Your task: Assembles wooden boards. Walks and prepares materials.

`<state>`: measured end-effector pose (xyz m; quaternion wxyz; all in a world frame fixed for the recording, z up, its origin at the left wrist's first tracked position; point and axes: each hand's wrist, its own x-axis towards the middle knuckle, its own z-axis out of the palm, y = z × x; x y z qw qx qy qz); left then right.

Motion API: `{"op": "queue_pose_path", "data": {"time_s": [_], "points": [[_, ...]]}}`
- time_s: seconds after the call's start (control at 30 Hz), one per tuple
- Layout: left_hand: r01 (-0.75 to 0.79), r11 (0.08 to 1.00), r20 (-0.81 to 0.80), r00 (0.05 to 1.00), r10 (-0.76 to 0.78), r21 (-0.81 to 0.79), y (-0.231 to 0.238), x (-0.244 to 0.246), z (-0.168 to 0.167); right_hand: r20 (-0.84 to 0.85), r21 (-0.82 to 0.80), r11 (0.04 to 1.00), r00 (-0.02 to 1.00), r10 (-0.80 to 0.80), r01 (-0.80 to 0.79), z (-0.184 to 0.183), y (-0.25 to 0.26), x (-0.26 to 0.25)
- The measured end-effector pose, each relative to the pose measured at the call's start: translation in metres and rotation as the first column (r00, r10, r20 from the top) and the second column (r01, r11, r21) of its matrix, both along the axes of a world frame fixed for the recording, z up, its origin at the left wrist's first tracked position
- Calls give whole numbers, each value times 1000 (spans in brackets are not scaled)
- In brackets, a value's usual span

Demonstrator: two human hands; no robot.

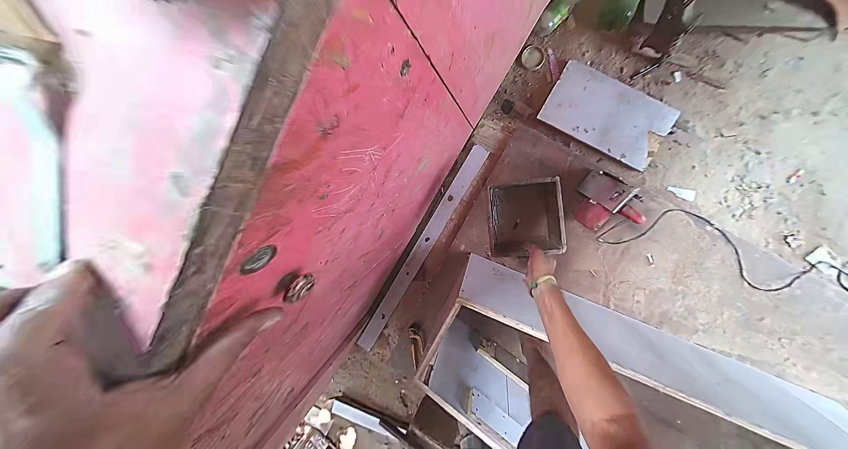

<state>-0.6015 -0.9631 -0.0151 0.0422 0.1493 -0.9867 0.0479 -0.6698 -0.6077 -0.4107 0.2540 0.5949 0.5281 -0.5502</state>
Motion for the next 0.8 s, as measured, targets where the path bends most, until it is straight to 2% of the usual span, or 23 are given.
{"op": "queue_pose_path", "data": {"time_s": [0.1, 0.17, 0.27, 0.33, 0.4, 0.5, 0.57, 0.63, 0.67, 0.73, 0.8], "points": [[46, 998, -134, 990, -51, -45, 5, -9, 0, -11, -36, 996, 997, 76, -77, 92, 30, 32], [138, 990, -228, 963, -142, -35, 12, -9, 0, -50, -24, 994, 993, 107, -108, 143, 58, 66], [360, 925, -323, 867, -379, -119, 10, -6, -4, -79, -6, 992, 989, 128, -129, 220, 108, 126], [412, 904, -381, 823, -421, -109, 22, 4, -4, -117, 38, 994, 987, 109, -105, 268, 148, 176], [436, 899, -509, 766, -392, -37, 70, 26, 2, -142, 73, 995, 987, 77, -67, 309, 193, 230], [517, 848, -588, 724, -362, 115, 171, 124, 9, -123, 118, 991, 991, -52, 66, 353, 269, 343], [572, 787, -447, 781, -437, 230, 219, 209, 4, -113, 156, 966, 975, -190, 207, 376, 312, 424], [561, 744, -144, 822, -551, 363, 238, 281, 0, -115, 167, 912, 926, -359, 375, 391, 342, 505], [501, 760, 34, 826, -563, 414, 241, 311, -4, -106, 182, 877, 896, -431, 444, 399, 354, 542], [297, 834, 355, 800, -483, 465, 238, 358, -10, -71, 218, 809, 836, -544, 545, 415, 376, 607], [86, 898, 614, 702, -361, 431, 222, 392, -11, -38, 259, 736, 768, -639, 625, 421, 392, 666]]}}
